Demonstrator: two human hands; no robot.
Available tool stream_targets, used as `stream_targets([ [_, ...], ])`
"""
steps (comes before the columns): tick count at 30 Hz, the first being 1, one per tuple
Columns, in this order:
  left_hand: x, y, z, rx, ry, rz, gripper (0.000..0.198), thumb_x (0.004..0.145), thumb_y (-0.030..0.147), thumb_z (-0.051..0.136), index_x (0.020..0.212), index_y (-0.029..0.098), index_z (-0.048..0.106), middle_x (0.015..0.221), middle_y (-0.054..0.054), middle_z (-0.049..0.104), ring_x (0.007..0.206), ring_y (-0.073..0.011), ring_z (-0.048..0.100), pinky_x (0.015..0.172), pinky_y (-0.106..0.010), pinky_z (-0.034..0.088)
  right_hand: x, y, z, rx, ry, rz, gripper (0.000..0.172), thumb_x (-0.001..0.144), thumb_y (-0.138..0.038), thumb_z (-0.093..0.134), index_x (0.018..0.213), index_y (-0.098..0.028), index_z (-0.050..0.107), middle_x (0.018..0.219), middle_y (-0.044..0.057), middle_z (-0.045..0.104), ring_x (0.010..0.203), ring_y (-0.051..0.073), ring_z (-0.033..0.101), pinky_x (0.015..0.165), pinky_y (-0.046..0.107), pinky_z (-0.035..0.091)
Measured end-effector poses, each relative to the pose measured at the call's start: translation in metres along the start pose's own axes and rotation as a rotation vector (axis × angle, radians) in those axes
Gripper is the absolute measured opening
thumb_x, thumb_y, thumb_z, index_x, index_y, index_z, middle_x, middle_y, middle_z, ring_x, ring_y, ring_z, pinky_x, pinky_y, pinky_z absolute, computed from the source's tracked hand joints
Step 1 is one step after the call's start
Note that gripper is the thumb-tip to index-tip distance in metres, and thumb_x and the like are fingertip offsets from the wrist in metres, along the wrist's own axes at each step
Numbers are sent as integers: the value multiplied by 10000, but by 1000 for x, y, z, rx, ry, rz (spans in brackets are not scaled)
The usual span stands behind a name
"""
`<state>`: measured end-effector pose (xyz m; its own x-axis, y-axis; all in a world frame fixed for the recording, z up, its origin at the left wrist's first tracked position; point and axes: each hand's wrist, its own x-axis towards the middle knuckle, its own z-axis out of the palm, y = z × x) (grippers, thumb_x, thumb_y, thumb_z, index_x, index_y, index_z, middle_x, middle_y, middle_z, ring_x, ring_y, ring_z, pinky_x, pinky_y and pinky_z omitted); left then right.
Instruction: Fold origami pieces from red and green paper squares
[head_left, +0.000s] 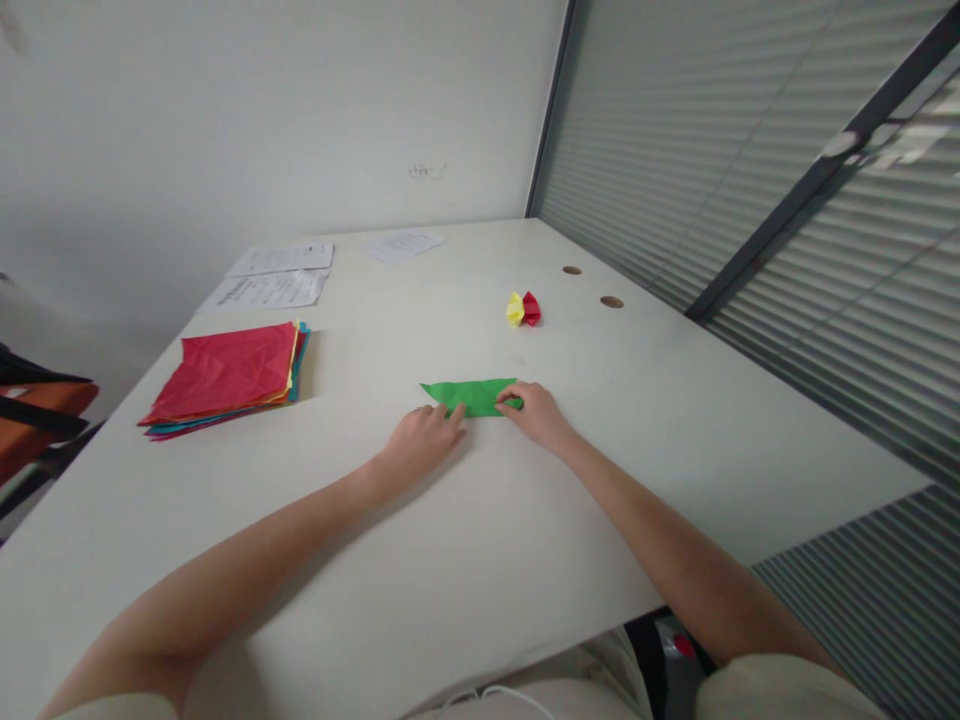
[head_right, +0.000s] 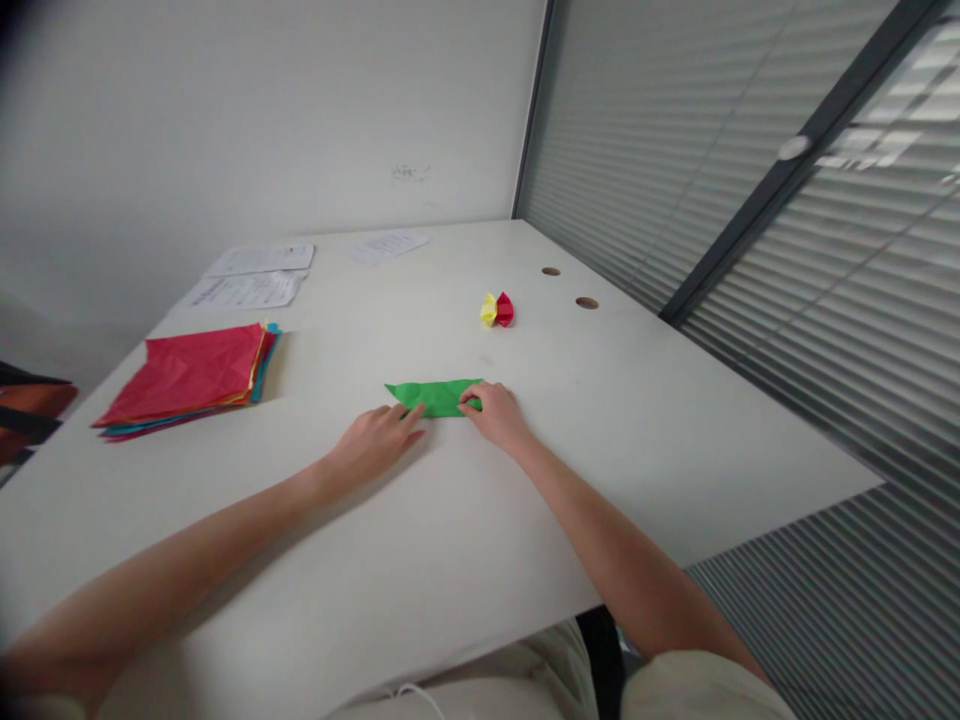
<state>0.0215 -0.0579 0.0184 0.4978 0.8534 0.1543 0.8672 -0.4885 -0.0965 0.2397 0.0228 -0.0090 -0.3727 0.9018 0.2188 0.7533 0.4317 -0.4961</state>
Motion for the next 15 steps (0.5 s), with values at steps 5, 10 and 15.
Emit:
stream_targets([
  [5,-7,23,-6,5,-10,-76,666,888,616,438,1271,82,547,1040,-204,639,917,-318,632,767,-414,471,-2,-3,-1,-68,15,43,57,820,-274,682,856,-247,717,925,34,713,940,251,568,858,407,398],
  [10,-7,24,-2,0,-21,-85,648,887,606,449,1224,71,590,1109,-211,615,936,-309,612,789,-408,453,-4,-7,-4,-89,-5,85,70,822,-293,684,877,-263,717,944,29,710,973,262,553,851,416,381],
  [15,-10,31,-1,26,-35,-71,646,898,595,434,1198,48,603,1144,-231,608,1045,-344,576,776,-412,458,-3,-7,-5,-89,-17,94,68,823,-290,679,876,-263,713,953,29,709,976,262,552,838,408,380],
])
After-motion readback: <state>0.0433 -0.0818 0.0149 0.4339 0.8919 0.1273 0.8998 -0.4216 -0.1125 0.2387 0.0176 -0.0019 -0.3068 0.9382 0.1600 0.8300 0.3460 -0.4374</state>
